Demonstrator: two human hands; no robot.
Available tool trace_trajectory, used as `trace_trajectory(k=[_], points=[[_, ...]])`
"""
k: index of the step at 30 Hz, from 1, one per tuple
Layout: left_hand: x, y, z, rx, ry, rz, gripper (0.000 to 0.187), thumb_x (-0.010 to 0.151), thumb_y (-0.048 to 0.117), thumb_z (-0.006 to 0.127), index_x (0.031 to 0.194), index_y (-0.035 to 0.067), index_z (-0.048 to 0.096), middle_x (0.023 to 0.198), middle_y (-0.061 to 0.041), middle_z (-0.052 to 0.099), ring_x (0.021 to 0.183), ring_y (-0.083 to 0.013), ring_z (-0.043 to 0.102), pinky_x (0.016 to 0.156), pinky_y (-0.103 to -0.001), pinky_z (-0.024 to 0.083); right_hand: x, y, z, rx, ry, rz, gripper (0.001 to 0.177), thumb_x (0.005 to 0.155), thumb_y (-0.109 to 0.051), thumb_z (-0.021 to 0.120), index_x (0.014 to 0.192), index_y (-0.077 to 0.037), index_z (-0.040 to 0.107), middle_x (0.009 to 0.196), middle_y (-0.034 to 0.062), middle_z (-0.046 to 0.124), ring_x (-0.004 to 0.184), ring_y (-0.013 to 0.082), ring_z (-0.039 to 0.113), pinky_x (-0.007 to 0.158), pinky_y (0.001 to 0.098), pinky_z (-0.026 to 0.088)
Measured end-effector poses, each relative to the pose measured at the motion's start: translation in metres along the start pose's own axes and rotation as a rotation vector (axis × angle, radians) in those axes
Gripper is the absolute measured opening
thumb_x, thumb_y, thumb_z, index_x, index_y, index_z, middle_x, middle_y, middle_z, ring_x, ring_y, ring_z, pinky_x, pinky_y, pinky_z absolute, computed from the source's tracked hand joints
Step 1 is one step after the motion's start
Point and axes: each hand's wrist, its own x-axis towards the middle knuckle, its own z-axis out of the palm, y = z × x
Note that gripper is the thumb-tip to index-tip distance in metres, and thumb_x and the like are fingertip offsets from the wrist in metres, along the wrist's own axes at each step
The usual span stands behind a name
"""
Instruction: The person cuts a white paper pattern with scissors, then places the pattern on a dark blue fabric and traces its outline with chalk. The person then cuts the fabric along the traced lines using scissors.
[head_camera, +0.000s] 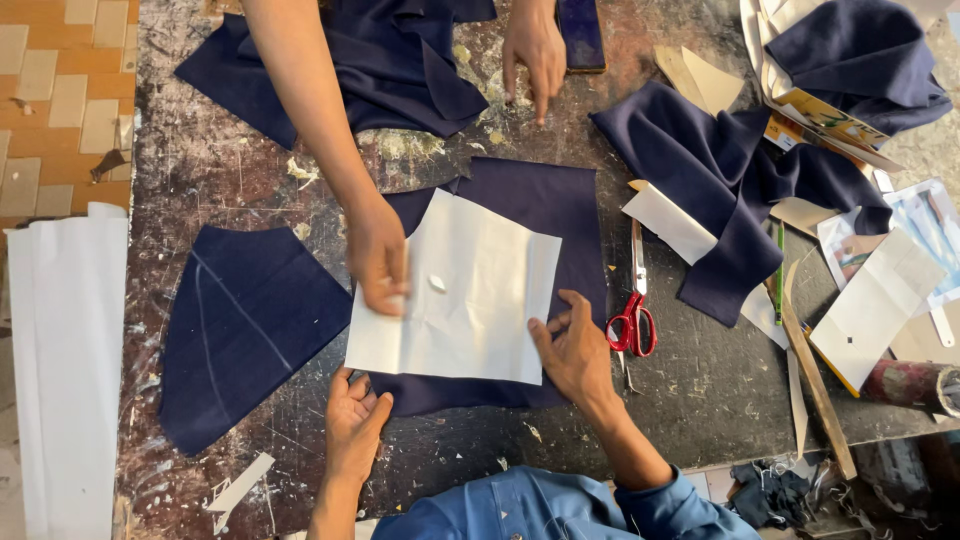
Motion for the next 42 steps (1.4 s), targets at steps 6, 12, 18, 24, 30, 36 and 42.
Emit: trace_trajectory(k=[6, 12, 18, 24, 30, 36, 42], points=[[0.001, 0.004, 0.003, -0.005, -0.002, 0.025, 0.071, 0.084, -0.016, 0.054, 0.150, -0.004, 0.030, 0.131, -0.025, 0.062, 0.115, -0.0226, 0.066, 0.095, -0.032, 0.055, 0.003, 0.001, 0.005, 0.103, -0.019, 0.014, 0.068, 0.085, -0.014, 0.073, 0.142, 0.005, 0.042, 0.078, 0.0099, 0.068, 0.065, 0.0172, 0.068, 0.063, 0.0322, 0.056], [-0.001, 0.003, 0.000, -0.020, 0.000, 0.008, 0.071, 0.085, -0.015, 0.053, 0.151, -0.002, 0.031, 0.129, -0.027, 0.063, 0.112, -0.0239, 0.068, 0.093, -0.033, 0.057, 0.013, 0.019, -0.011, 0.086, 0.049, 0.061, 0.064, 0.085, -0.014, 0.074, 0.140, 0.003, 0.047, 0.081, 0.0089, 0.071, 0.068, 0.0158, 0.069, 0.065, 0.0307, 0.056], [-0.005, 0.003, -0.002, 0.037, 0.004, 0.014, 0.071, 0.087, -0.014, 0.054, 0.153, -0.002, 0.031, 0.132, -0.026, 0.064, 0.109, -0.0234, 0.069, 0.080, -0.032, 0.054, 0.014, 0.027, -0.011, 0.088, 0.070, 0.090, 0.062, 0.085, -0.014, 0.075, 0.139, 0.003, 0.049, 0.082, 0.0098, 0.071, 0.067, 0.0162, 0.068, 0.064, 0.0303, 0.055], [-0.030, 0.020, -0.003, 0.492, 0.111, 0.005, 0.069, 0.081, -0.009, 0.057, 0.147, 0.002, 0.040, 0.121, -0.021, 0.067, 0.101, -0.0228, 0.072, 0.082, -0.033, 0.058, 0.007, 0.026, -0.013, 0.124, 0.048, 0.084, 0.063, 0.083, -0.013, 0.076, 0.138, 0.003, 0.050, 0.080, 0.0079, 0.071, 0.067, 0.0138, 0.068, 0.065, 0.0287, 0.055], [-0.044, 0.042, 0.007, 1.108, 0.225, 0.407, 0.059, 0.078, 0.001, 0.067, 0.135, 0.000, 0.055, 0.116, -0.021, 0.068, 0.088, -0.0298, 0.066, 0.079, -0.040, 0.055, 0.001, 0.024, -0.009, 0.079, -0.004, 0.125, 0.062, 0.084, -0.014, 0.077, 0.138, 0.003, 0.052, 0.078, 0.0076, 0.070, 0.067, 0.0142, 0.066, 0.065, 0.0286, 0.055], [-0.011, 0.048, 0.035, 1.013, 0.174, 0.385, 0.055, 0.085, 0.015, 0.077, 0.132, -0.002, 0.055, 0.097, -0.016, 0.068, 0.078, -0.0254, 0.067, 0.071, -0.039, 0.056, 0.002, 0.025, -0.008, 0.079, 0.004, 0.104, 0.061, 0.084, -0.015, 0.077, 0.137, 0.003, 0.053, 0.077, 0.0060, 0.070, 0.065, 0.0128, 0.067, 0.065, 0.0279, 0.055], [0.004, 0.037, 0.036, 0.999, 0.162, 0.331, 0.043, 0.086, 0.014, 0.076, 0.123, 0.001, 0.058, 0.081, -0.010, 0.072, 0.069, -0.0237, 0.073, 0.064, -0.038, 0.056, 0.001, 0.027, -0.008, 0.082, -0.006, 0.119, 0.062, 0.083, -0.016, 0.078, 0.136, 0.002, 0.054, 0.074, 0.0069, 0.070, 0.063, 0.0135, 0.066, 0.063, 0.0282, 0.054]])
